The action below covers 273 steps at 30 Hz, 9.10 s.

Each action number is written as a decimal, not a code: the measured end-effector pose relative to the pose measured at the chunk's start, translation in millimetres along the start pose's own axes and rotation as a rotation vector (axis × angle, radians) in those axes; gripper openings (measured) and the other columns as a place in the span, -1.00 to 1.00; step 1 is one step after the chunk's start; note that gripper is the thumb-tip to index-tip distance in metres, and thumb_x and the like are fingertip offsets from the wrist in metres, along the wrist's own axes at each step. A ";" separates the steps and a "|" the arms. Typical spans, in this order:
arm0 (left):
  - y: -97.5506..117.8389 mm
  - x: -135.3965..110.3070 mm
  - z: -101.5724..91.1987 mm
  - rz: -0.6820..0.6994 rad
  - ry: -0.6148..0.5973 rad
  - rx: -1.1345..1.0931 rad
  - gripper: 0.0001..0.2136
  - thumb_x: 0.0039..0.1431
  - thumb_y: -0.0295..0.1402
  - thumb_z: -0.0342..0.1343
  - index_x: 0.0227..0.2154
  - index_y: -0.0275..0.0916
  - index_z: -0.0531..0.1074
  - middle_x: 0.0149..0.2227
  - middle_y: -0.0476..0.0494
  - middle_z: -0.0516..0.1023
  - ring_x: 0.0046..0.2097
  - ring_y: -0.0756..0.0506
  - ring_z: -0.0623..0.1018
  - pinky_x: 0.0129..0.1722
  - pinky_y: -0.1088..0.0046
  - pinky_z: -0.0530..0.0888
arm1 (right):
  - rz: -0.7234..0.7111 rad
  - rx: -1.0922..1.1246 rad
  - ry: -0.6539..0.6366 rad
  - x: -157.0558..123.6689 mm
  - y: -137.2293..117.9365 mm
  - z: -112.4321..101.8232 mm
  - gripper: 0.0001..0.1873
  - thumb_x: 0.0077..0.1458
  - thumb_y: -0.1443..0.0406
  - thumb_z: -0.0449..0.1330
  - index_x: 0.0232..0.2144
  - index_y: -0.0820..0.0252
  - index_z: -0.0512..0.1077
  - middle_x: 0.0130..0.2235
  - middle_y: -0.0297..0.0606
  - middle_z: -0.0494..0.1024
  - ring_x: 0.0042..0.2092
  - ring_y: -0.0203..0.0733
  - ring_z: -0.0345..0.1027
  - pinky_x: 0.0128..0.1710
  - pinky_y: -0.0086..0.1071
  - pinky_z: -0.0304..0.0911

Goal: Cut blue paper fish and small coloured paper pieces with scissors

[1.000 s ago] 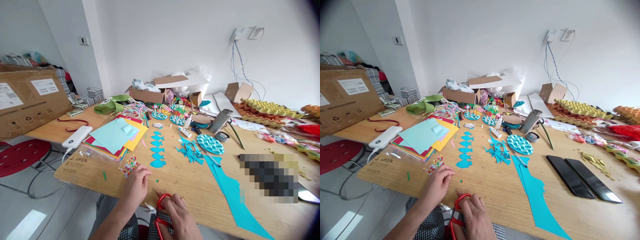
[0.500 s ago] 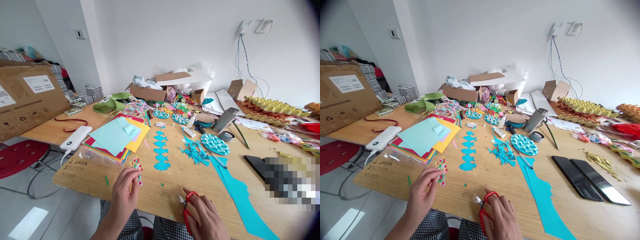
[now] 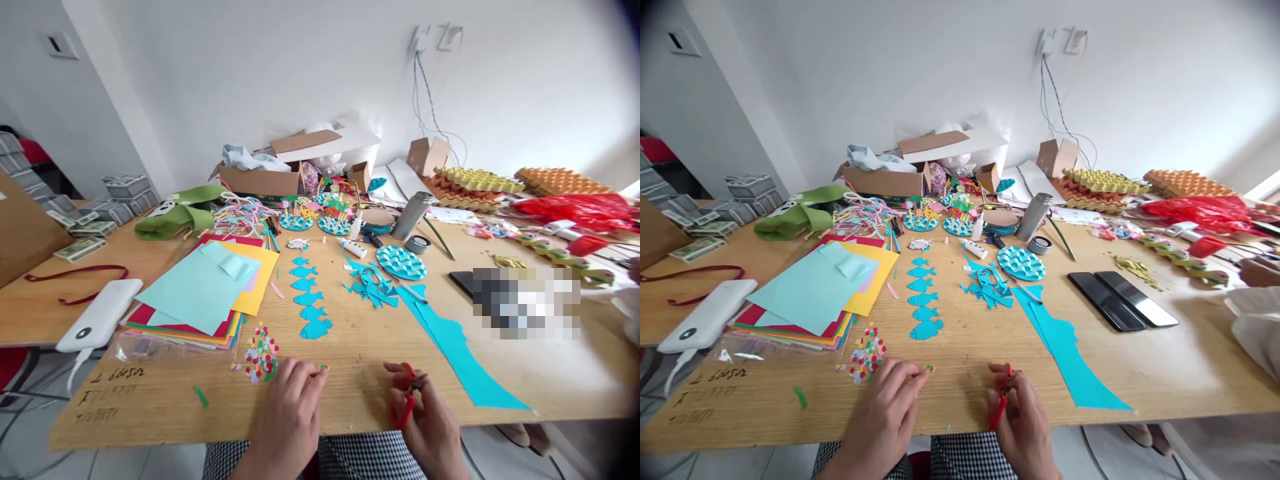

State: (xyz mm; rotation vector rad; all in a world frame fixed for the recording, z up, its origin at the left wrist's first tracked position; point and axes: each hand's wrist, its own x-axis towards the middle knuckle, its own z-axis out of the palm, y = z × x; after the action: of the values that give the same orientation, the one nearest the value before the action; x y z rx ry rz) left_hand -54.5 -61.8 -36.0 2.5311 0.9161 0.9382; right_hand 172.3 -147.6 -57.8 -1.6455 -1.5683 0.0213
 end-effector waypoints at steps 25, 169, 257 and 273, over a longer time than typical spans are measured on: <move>10.0 -0.5 2.3 -0.072 -0.075 0.205 -0.65 0.07 -0.66 -0.03 -0.12 -0.23 0.44 -0.26 -0.15 0.43 -0.18 -0.16 0.39 -0.21 0.24 0.46 | -0.027 0.189 0.084 -16.5 17.5 12.6 -0.85 0.22 0.21 0.07 -0.24 0.18 0.31 -0.23 -0.07 0.47 -0.20 -0.04 0.42 -0.29 -0.25 0.38; 48.3 -50.4 12.6 -1.327 0.195 -1.310 -0.78 -0.16 -0.23 0.22 -0.64 -0.30 0.42 -0.71 0.10 0.26 -0.69 0.15 0.05 -0.63 0.51 -0.18 | -0.139 0.357 -0.483 -4.3 -64.8 -2.7 -0.68 0.13 0.38 0.12 -0.04 0.10 0.35 -0.30 -0.23 0.53 -0.29 -0.18 0.47 -0.29 -0.41 0.43; 70.2 31.2 4.3 -0.751 0.371 -0.957 -0.84 -0.07 -0.28 0.21 -0.60 -0.27 0.45 -0.57 -0.04 0.48 -0.47 -0.03 0.44 -0.45 0.50 0.39 | 0.447 0.787 -0.364 2.7 -90.1 11.8 -0.56 0.10 -0.05 0.14 -0.54 0.15 0.22 -0.57 -0.43 0.27 -0.51 -0.30 0.10 -0.52 -0.47 0.03; 81.1 26.5 4.9 -0.559 0.272 -0.798 -0.83 0.06 -0.32 0.12 -0.58 -0.24 0.44 -0.33 -0.17 0.54 -0.25 -0.13 0.52 -0.25 0.42 0.45 | 0.530 0.871 -0.014 30.4 -81.2 -1.6 -0.70 -0.07 0.11 0.33 -0.43 0.16 0.37 -0.42 -0.28 0.46 -0.38 -0.17 0.35 -0.39 -0.34 0.33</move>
State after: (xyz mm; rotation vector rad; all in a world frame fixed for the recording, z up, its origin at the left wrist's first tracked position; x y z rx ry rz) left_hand 1.9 -106.0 10.5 1.4110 0.9825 1.1620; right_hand 113.6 -134.5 4.6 -1.2717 -0.8660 0.8671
